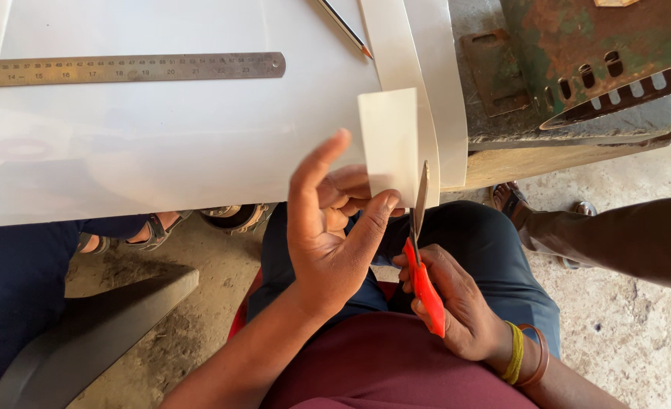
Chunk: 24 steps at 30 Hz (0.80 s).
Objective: The person cuts small rectangles of white insulating material using scissors and inserts them into the slots of an electric motor stator by hand.
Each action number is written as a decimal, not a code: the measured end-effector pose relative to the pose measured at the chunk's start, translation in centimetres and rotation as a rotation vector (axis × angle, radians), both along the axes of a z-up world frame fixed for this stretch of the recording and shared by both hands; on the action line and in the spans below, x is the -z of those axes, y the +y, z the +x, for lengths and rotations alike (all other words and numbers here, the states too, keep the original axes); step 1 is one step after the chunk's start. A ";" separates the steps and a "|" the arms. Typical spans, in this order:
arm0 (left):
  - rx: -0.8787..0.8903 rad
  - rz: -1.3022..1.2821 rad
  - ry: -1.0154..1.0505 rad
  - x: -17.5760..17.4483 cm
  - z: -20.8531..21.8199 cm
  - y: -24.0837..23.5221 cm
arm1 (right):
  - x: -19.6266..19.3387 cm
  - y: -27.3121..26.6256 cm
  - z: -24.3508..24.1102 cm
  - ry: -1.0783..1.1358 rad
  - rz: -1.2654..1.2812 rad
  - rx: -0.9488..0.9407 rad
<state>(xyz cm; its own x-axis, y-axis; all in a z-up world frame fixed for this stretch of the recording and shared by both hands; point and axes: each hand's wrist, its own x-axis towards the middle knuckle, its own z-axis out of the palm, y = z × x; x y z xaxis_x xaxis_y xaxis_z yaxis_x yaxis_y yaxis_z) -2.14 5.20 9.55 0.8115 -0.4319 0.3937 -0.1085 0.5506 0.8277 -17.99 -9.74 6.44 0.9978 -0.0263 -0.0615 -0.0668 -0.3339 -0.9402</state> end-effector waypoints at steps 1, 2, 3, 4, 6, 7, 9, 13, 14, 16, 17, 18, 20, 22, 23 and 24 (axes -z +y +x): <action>-0.003 0.026 0.013 -0.1 0.0 0.0 | 0.0 0.0 0.0 -0.005 0.003 0.003; -0.005 0.052 0.027 -0.1 0.0 0.1 | 0.1 0.0 0.0 -0.009 0.006 0.006; -0.006 0.077 0.041 0.0 0.0 0.1 | 0.2 0.0 -0.1 -0.012 0.006 0.009; 0.012 0.074 0.055 0.1 -0.1 0.1 | 0.2 0.0 -0.1 -0.016 0.006 0.012; 0.048 0.068 0.085 0.4 -0.1 0.0 | 0.3 0.0 0.0 -0.033 -0.007 0.018; 0.047 0.056 0.096 0.6 -0.2 -0.1 | 0.3 -0.1 0.0 -0.046 -0.021 0.021; 0.046 0.031 0.118 0.9 -0.3 -0.3 | 0.4 -0.1 0.0 -0.053 -0.032 0.030; 0.099 0.078 0.182 1.0 -0.1 0.1 | 0.3 -0.2 0.0 -0.044 -0.031 0.034; 0.107 0.072 0.208 0.9 -0.1 0.1 | 0.3 -0.2 0.0 -0.047 -0.033 0.030; 0.116 0.061 0.253 0.8 -0.1 0.1 | 0.3 -0.2 0.0 -0.049 -0.048 0.034; 0.119 0.057 0.271 0.8 -0.1 0.0 | 0.3 -0.2 0.0 -0.050 -0.055 0.037; 0.121 0.052 0.290 0.7 0.0 0.0 | 0.3 -0.2 0.0 -0.047 -0.052 0.037; 0.126 0.053 0.302 0.6 0.0 0.0 | 0.4 -0.2 0.0 -0.040 -0.047 0.039; 0.132 0.051 0.307 0.5 0.1 0.1 | 0.4 -0.2 0.0 -0.038 -0.062 0.038; 0.135 0.049 0.305 0.5 0.1 0.2 | 0.4 -0.3 0.0 -0.037 -0.069 0.037; 0.138 0.047 0.302 0.5 0.2 0.3 | 0.4 -0.2 0.0 -0.041 -0.069 0.042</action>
